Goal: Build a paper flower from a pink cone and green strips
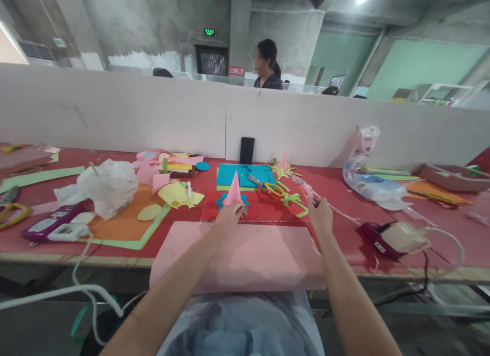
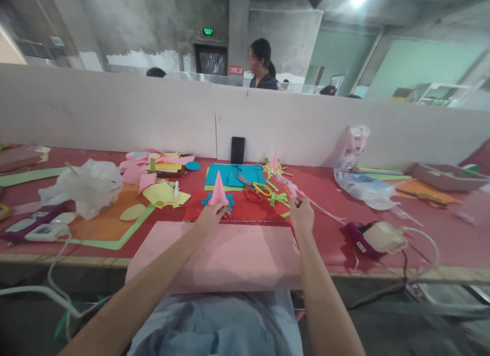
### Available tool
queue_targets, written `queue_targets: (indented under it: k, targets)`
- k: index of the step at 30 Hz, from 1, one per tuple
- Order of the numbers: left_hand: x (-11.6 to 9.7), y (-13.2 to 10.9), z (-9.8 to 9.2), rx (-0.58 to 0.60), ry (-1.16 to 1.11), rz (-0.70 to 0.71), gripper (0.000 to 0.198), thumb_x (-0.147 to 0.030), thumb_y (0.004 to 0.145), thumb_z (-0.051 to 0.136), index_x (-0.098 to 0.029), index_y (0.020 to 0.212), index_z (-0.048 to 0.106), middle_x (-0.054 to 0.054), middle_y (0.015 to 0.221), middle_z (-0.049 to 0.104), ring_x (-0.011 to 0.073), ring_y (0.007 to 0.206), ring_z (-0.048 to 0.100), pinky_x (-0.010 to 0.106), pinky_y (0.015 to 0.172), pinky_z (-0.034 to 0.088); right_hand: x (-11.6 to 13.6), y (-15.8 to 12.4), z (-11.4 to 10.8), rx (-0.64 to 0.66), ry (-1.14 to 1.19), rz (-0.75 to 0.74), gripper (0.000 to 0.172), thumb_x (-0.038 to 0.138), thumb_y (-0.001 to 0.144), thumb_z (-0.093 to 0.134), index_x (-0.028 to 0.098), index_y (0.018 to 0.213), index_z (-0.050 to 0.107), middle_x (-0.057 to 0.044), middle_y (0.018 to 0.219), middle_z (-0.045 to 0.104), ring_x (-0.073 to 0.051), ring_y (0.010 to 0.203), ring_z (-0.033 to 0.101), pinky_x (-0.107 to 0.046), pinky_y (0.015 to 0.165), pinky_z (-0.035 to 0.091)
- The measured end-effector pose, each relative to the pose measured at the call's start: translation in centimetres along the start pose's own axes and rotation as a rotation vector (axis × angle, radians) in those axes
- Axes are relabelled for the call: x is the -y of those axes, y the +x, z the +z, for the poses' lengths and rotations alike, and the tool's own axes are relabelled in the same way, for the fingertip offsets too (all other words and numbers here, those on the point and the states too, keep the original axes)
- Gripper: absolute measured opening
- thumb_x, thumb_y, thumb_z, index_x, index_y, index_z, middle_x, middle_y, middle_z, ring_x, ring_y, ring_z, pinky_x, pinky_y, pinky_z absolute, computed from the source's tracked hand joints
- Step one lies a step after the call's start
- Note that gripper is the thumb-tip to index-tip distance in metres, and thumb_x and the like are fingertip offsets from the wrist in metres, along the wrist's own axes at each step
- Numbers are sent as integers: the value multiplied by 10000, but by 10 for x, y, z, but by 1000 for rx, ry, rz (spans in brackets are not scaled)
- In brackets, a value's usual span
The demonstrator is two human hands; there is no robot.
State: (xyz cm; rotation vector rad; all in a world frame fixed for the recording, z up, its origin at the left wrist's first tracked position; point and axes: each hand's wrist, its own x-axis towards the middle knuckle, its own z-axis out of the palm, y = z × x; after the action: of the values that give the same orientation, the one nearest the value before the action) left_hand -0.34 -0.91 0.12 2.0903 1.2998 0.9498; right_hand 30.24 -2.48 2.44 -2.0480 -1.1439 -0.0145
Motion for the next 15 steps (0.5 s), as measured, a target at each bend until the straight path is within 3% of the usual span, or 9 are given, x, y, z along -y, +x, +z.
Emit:
queue_targets:
  k: [7,15]
  targets:
    - [-1,2,0,15,-14,-9,247,-306,887,369,-216,883,599,-4,825,706,115,704,642,203,672,473,13,28,9,26,-151,-35,391,434,849,381,119,1030,526,-139,931,634,-245,878,597,-305,721,405]
    - [0,1,-1,2,18,10,253,-318,888,369,-221,884,602,-4,834,706,118,705,644,207,678,472,11,58,39,189,-337,14,439,357,876,386,32,1151,492,-218,1036,601,-270,968,603,-328,775,440]
